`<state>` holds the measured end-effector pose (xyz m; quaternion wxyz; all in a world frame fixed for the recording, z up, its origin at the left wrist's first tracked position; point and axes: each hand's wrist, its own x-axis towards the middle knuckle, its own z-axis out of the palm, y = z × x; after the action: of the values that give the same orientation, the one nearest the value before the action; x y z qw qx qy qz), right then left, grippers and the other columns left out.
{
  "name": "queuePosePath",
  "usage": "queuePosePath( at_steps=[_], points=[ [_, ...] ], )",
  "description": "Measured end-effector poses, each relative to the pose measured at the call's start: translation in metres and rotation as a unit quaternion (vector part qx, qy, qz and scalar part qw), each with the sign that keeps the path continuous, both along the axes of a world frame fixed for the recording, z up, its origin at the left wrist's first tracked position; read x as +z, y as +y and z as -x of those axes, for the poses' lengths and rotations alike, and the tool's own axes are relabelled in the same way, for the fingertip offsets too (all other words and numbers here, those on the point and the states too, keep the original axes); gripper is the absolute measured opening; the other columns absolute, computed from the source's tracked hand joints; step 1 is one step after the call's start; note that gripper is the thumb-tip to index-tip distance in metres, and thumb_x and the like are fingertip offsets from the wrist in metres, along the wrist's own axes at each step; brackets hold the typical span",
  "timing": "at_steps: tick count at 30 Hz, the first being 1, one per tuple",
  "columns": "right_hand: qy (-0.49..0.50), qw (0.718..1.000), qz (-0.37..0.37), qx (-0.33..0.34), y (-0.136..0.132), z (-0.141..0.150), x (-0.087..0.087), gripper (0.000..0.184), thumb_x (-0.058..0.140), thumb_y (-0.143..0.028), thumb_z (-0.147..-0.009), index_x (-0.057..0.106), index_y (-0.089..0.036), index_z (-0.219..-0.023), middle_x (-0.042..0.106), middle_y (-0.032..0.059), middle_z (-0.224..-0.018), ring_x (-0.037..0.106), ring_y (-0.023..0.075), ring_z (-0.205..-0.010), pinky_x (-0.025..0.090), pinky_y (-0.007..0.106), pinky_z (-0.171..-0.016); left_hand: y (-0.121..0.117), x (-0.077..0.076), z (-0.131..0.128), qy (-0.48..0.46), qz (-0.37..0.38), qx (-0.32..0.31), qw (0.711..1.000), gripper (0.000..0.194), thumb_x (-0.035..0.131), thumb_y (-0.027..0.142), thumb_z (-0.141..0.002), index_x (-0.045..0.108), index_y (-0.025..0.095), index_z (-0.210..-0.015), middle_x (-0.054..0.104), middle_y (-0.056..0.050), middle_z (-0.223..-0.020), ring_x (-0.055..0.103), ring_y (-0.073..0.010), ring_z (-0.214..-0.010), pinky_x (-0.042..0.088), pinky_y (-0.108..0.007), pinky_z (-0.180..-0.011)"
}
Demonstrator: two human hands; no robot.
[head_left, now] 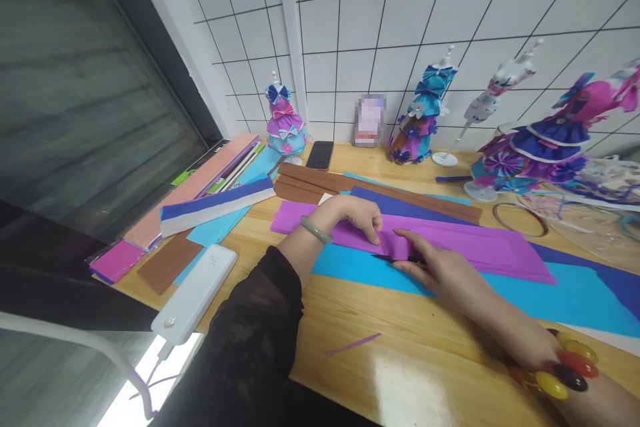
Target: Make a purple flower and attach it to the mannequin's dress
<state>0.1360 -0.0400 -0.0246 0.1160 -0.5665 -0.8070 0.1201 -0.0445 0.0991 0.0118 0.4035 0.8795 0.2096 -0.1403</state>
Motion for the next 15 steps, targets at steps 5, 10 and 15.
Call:
queuePosePath(
  at_steps=[5, 10, 15],
  points=[
    [-0.006, 1.000, -0.016, -0.004, 0.0000, -0.0009, -0.0041, 0.054, 0.039, -0.050, -0.084, 0.036, -0.022, -0.131, 0.068, 0.0047, -0.081, 0.065, 0.0231, -0.068, 0.044, 0.031, -0.056, -0.0001, 0.0005, 0.0003, 0.004, -0.001, -0.002, 1.000, 0.026, 0.063, 0.039, -0.060, 0.051, 0.017, -0.052, 0.038, 0.006, -0.047, 0.030, -0.0086, -0.048, 0.020, -0.026, -0.051],
    [-0.001, 1.000, -0.019, -0.001, 0.0000, -0.0009, -0.0047, 0.055, 0.039, -0.050, -0.084, 0.036, -0.022, -0.130, 0.069, 0.0057, -0.084, 0.066, 0.0239, -0.070, 0.045, 0.031, -0.058, -0.0003, 0.0015, 0.0000, 0.010, -0.012, 0.003, 1.000, 0.027, 0.064, 0.038, -0.060, 0.050, 0.017, -0.049, 0.036, 0.006, -0.046, 0.029, -0.0086, -0.047, 0.020, -0.027, -0.052],
    [0.018, 1.000, 0.002, 0.005, -0.0038, 0.0021, 0.0044, 0.055, 0.041, -0.050, -0.083, 0.037, -0.023, -0.130, 0.069, 0.0051, -0.085, 0.066, 0.0214, -0.067, 0.047, 0.029, -0.054, -0.0011, 0.0022, 0.0002, 0.004, -0.002, 0.004, 1.000, 0.026, 0.064, 0.037, -0.059, 0.051, 0.017, -0.048, 0.037, 0.005, -0.045, 0.029, -0.0085, -0.047, 0.020, -0.026, -0.051]
  ],
)
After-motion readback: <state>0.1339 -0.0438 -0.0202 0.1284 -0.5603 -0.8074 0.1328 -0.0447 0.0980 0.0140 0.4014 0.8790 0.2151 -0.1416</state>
